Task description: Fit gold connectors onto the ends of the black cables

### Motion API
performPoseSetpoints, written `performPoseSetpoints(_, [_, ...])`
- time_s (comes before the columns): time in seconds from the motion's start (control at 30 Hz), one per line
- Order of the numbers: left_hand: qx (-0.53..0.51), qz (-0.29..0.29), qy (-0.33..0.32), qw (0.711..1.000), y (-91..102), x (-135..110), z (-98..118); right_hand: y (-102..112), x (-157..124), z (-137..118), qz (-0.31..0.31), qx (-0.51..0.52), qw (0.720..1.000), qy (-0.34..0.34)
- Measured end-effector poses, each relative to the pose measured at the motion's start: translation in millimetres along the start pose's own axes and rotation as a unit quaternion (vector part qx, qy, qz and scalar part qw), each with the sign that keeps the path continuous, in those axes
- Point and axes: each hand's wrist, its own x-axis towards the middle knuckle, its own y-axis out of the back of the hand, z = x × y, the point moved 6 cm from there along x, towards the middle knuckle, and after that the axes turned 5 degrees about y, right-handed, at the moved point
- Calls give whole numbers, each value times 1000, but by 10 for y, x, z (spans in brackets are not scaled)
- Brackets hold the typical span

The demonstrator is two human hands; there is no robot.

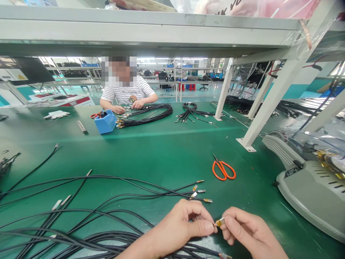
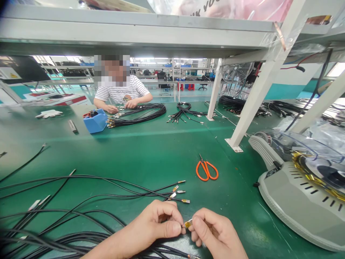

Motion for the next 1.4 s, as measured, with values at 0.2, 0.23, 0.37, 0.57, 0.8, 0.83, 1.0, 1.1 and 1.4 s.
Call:
performPoseSetpoints(0.2, [-3,-2,-3,1000,-4,-5,-4,1,-2,0,0,-4,1000,-6])
performPoseSetpoints(0.23, [-6,-4,-3,1000,-7,-5,-7,2,-2,0,1,-4,1000,-4])
performPoseSetpoints(0.37, [-18,-12,-2,1000,-13,-1,-14,2,-5,6,5,-6,1000,-3])
performPoseSetpoints(0.57, [-18,-12,1,1000,-16,-3,-7,-2,-6,4,6,-9,1000,-2])
performPoseSetpoints(0.8, [-14,-6,4,1000,-19,-9,4,2,-2,0,7,-15,1000,-4])
performPoseSetpoints(0.83, [-11,-5,3,1000,-16,-9,7,7,0,-7,9,-22,1000,-1])
performPoseSetpoints(1.0, [5,-1,4,1000,-12,-11,28,9,2,-48,-9,-95,995,9])
performPoseSetpoints(1.1, [17,3,0,1000,-15,-17,54,24,-12,-62,-5,-128,992,15])
performPoseSetpoints(1.4, [32,5,1,999,-6,-16,30,15,-19,-59,2,-143,990,17])
